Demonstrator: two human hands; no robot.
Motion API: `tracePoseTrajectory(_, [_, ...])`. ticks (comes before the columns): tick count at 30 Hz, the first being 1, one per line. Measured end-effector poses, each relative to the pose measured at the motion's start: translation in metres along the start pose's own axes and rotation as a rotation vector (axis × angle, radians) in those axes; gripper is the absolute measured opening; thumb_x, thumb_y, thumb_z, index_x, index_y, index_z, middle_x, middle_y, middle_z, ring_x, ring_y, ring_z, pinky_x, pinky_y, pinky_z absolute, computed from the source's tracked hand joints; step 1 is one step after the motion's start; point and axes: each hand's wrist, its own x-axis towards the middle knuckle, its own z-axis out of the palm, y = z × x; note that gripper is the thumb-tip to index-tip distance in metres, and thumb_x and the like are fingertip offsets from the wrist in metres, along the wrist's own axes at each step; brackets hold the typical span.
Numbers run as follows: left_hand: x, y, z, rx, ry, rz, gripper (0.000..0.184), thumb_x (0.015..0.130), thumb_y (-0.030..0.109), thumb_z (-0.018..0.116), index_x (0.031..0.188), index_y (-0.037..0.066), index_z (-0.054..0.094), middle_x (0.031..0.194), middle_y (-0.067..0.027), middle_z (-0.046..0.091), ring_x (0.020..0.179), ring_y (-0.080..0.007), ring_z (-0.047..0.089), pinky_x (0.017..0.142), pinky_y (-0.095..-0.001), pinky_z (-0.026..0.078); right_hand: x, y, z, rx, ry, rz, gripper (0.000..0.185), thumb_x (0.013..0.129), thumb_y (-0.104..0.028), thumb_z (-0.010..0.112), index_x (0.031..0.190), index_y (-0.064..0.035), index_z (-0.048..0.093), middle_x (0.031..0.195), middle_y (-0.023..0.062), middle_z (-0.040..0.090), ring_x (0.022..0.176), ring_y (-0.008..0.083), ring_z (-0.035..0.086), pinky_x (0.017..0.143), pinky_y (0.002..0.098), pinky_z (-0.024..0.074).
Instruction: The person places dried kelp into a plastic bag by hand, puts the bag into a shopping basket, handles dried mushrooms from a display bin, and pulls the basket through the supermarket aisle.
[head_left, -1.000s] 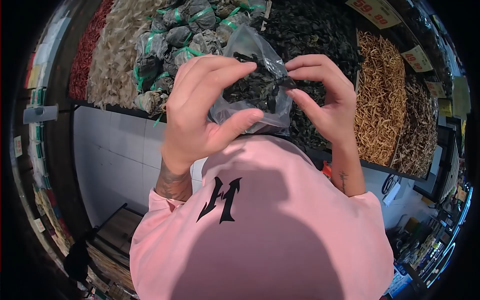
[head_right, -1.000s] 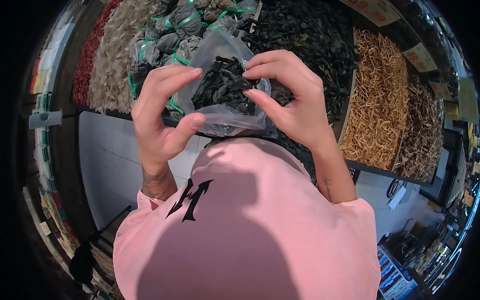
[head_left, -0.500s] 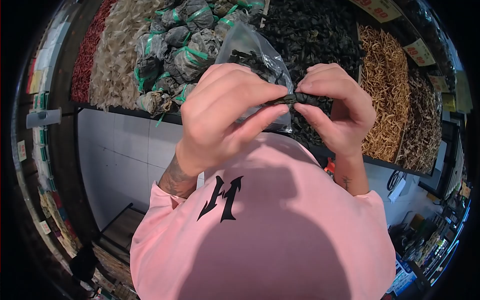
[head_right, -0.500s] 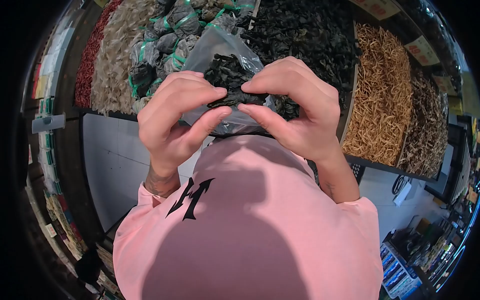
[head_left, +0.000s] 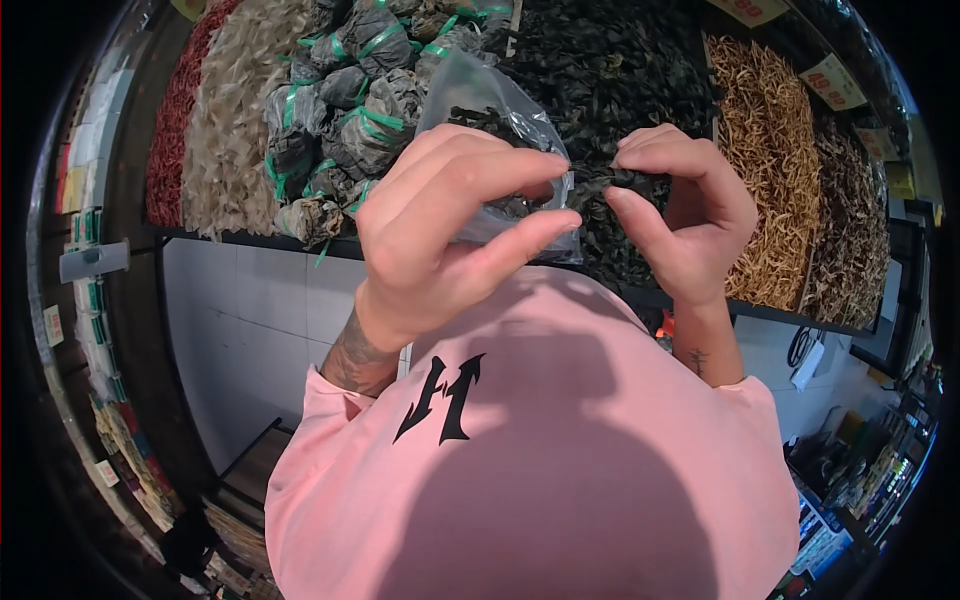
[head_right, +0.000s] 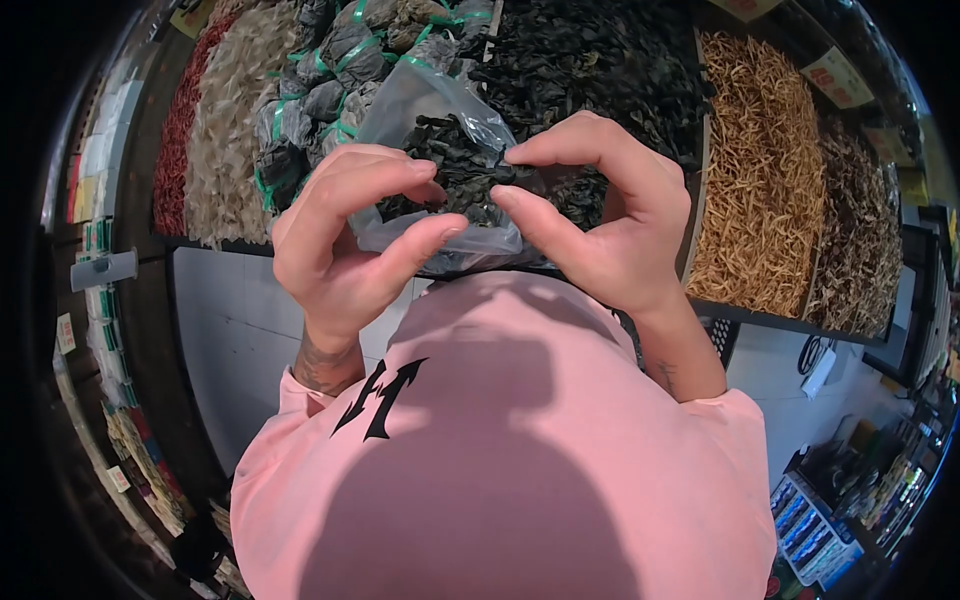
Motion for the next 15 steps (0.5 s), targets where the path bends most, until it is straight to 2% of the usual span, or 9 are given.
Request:
tracePoseTrajectory(10, [0.005,-0.005,0.004,0.042,-0.018,0.051,0.034,0.067,-0.004,0.081,0.097,-0.004,0.066,0.084,-0.0122,0.068,0.076,-0.0214,0.065,0.068,-0.0308,0.051,-0.006,0.0,-0.002,-0.024,-0.003,0.078,0.023,0.069,0.0,0.081,0.089,0.0008,0.068,0.082,0.0073,0.069,0.07,0.0123,0.063,0.064,0.0236,0.0484])
tracePoseTrajectory(15, [0.011,0.006,0.008,0.015,-0.067,-0.118,0.032,0.068,-0.002,0.081,0.097,-0.004,0.067,0.086,-0.0129,0.068,0.076,-0.0218,0.064,0.068,-0.0296,0.05,-0.008,0.001,-0.005,-0.029,-0.002,0.02,0.024,0.069,0.0,0.081,0.088,0.0008,0.068,0.081,0.0085,0.069,0.07,0.0162,0.064,0.063,0.0259,0.0485])
